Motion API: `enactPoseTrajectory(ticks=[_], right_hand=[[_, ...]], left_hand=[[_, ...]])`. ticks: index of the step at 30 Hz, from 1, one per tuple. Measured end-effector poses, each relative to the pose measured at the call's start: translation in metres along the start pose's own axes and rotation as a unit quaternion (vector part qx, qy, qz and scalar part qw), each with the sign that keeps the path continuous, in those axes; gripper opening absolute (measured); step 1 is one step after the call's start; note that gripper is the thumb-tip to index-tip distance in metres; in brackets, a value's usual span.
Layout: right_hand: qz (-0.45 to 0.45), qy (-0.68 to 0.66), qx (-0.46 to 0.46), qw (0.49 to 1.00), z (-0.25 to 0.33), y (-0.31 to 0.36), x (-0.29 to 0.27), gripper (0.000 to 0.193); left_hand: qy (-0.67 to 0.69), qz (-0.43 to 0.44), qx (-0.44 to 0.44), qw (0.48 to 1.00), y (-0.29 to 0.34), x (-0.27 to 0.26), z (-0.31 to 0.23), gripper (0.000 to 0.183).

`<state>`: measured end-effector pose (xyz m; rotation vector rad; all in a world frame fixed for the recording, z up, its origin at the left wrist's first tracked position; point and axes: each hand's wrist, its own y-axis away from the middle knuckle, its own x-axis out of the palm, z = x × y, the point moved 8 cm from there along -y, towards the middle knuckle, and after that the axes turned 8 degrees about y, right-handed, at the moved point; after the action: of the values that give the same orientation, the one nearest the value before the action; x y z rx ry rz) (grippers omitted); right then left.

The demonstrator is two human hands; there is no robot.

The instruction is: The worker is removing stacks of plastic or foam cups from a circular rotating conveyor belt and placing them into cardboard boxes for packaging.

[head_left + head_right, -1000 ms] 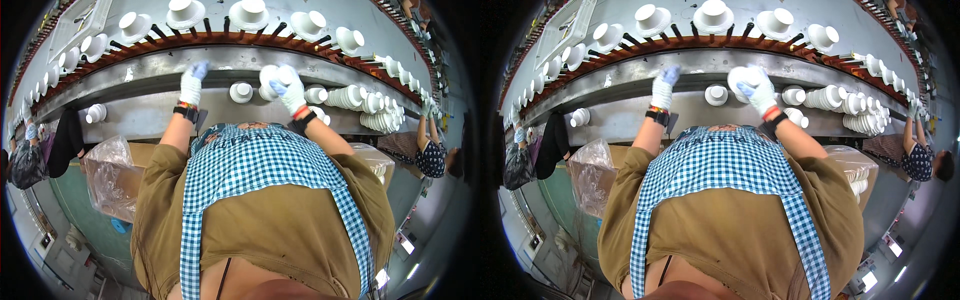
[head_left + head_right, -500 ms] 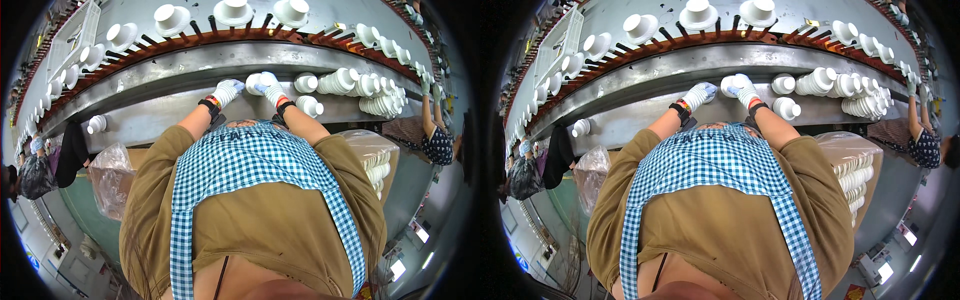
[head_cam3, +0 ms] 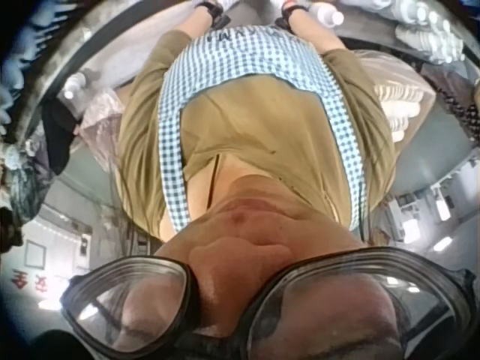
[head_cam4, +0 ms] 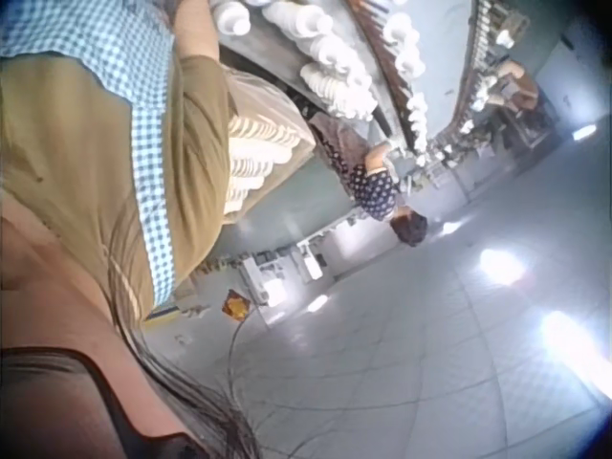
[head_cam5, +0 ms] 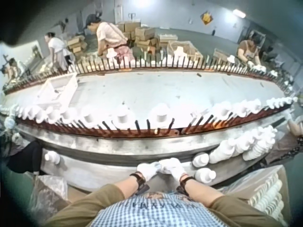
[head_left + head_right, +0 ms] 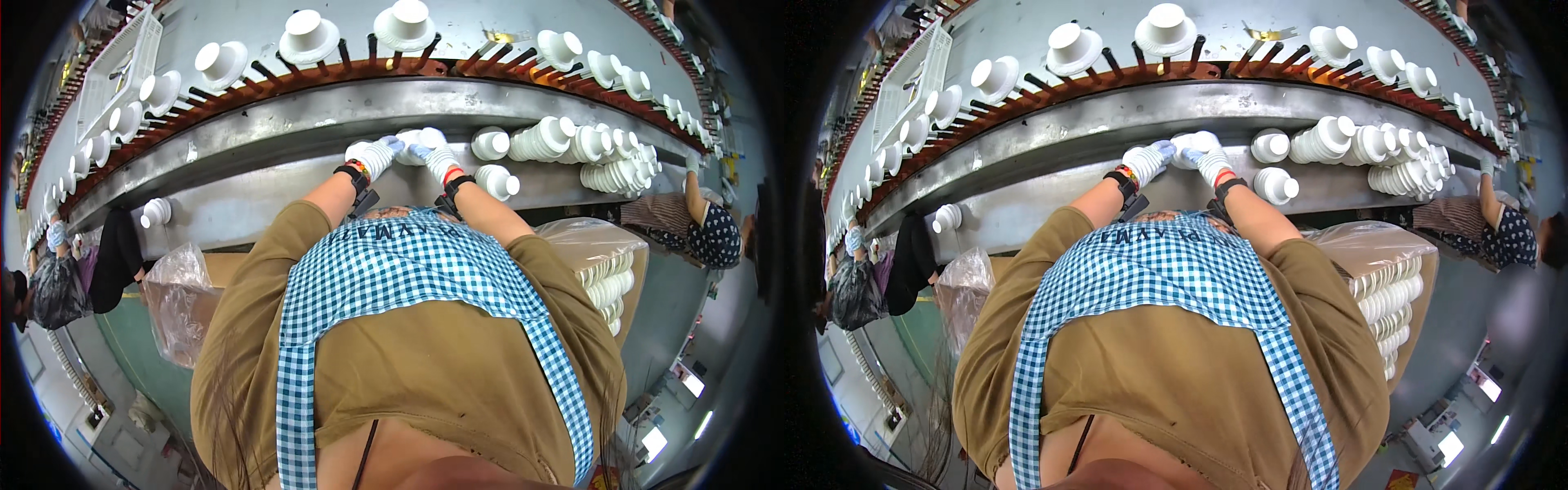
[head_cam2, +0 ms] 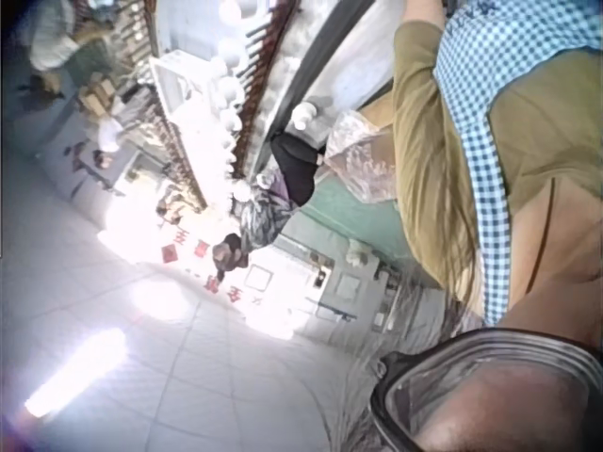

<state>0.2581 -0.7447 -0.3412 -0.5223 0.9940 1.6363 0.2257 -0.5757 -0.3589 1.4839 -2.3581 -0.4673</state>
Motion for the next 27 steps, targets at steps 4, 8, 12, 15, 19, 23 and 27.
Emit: enactPoseTrajectory(ticks=[4,8,12,15,19,23,27], right_hand=[[0.005,-0.175,-0.056,0.983,-0.032,-0.028,0.02,0.037],[-0.01,-0.219,-0.071,0.973,-0.004,-0.007,0.0,0.039],[-0.022,-0.457,-0.046,0.888,0.021,0.044,-0.053,0.044],[-0.071,-0.542,-0.126,0.828,0.041,0.084,-0.102,0.048],[-0.045,-0.643,-0.1,0.758,0.066,0.119,-0.201,0.068],[-0.079,-0.616,-0.189,0.761,0.106,0.111,-0.294,0.069],[-0.116,-0.595,-0.21,0.767,0.17,0.083,-0.348,0.053]], left_hand=[[-0.181,-0.037,-0.117,0.976,0.012,0.012,-0.029,0.059],[0.41,-0.038,-0.153,0.898,0.02,0.021,-0.022,0.055],[0.564,0.08,-0.121,0.813,0.059,0.059,-0.092,0.049],[0.566,0.15,-0.061,0.808,0.076,0.067,-0.136,0.044],[0.151,-0.021,0.233,0.96,0.057,0.04,-0.207,0.042],[-0.162,-0.219,0.474,0.837,0.058,0.035,-0.295,0.07],[-0.132,-0.207,0.448,0.859,0.016,0.027,-0.313,0.067]])
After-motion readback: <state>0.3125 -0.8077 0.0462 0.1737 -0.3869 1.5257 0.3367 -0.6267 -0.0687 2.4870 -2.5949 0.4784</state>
